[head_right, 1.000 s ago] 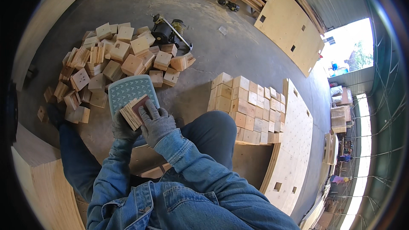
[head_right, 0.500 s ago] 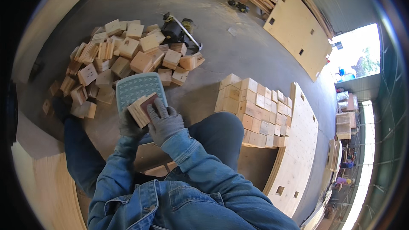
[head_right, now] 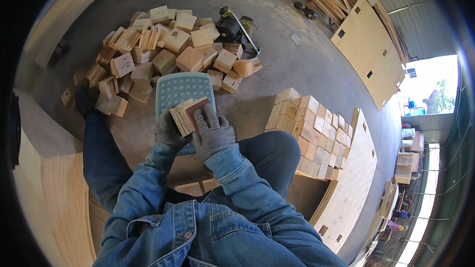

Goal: The person sits on the floor and sands small wooden blocks one by one using a sanding block. They pick up each block from a pile, sand the surfaces, and place the finished pieces into a separate stack.

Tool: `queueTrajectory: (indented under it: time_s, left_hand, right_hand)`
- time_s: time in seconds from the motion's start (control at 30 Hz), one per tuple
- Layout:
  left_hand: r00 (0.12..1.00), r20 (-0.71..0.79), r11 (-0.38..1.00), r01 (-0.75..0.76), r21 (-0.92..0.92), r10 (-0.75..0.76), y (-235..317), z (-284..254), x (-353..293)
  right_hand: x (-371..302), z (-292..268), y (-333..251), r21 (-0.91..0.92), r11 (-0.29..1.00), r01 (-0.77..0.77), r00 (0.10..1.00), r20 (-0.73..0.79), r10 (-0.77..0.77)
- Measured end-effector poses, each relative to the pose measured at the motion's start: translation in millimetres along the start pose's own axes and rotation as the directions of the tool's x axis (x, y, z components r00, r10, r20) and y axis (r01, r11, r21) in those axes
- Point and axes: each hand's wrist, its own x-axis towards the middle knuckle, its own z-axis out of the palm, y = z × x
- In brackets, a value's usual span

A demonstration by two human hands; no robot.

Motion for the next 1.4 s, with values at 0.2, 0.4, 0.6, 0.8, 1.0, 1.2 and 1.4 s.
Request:
queueTrajectory:
  time_s: [0.2, 0.4, 0.6, 0.8, 1.0, 1.2, 1.4]
  left_hand:
    - [1.0, -0.022, 0.999, 0.007, -0.046, -0.008, 1, 2, 5]
    - [0.999, -0.043, 0.996, 0.024, -0.082, -0.028, 1, 3, 5]
    - [0.994, -0.068, 0.995, 0.079, -0.065, -0.083, 0, 5, 4]
    - [0.996, -0.01, 0.987, 0.091, -0.131, -0.093, 5, 1, 9]
    - [0.997, 0.049, 0.996, 0.069, -0.054, -0.066, -1, -2, 3]
    - [0.992, 0.024, 0.982, 0.13, -0.138, -0.128, 5, -8, 4]
    - [0.992, -0.058, 0.992, 0.108, -0.06, -0.111, -20, 15, -2]
  right_hand:
    - [2, -1, 0, 0.021, 1.0, 0.004, 1.0, -0.004, -0.004]
    - [20, -5, -1, 0.007, 1.0, -0.001, 0.998, 0.057, 0.001]
    - [57, -7, -13, -0.017, 1.0, -0.024, 0.994, 0.105, 0.026]
    - [42, -10, -10, -0.025, 0.998, -0.051, 0.99, 0.132, 0.054]
    - [-23, -17, 6, -0.046, 0.999, 0.004, 0.997, 0.083, 0.0]
    - [-13, -14, 2, -0.059, 0.997, 0.042, 0.997, 0.067, -0.038]
    - [69, -3, -20, -0.088, 0.993, 0.081, 0.995, 0.066, -0.075]
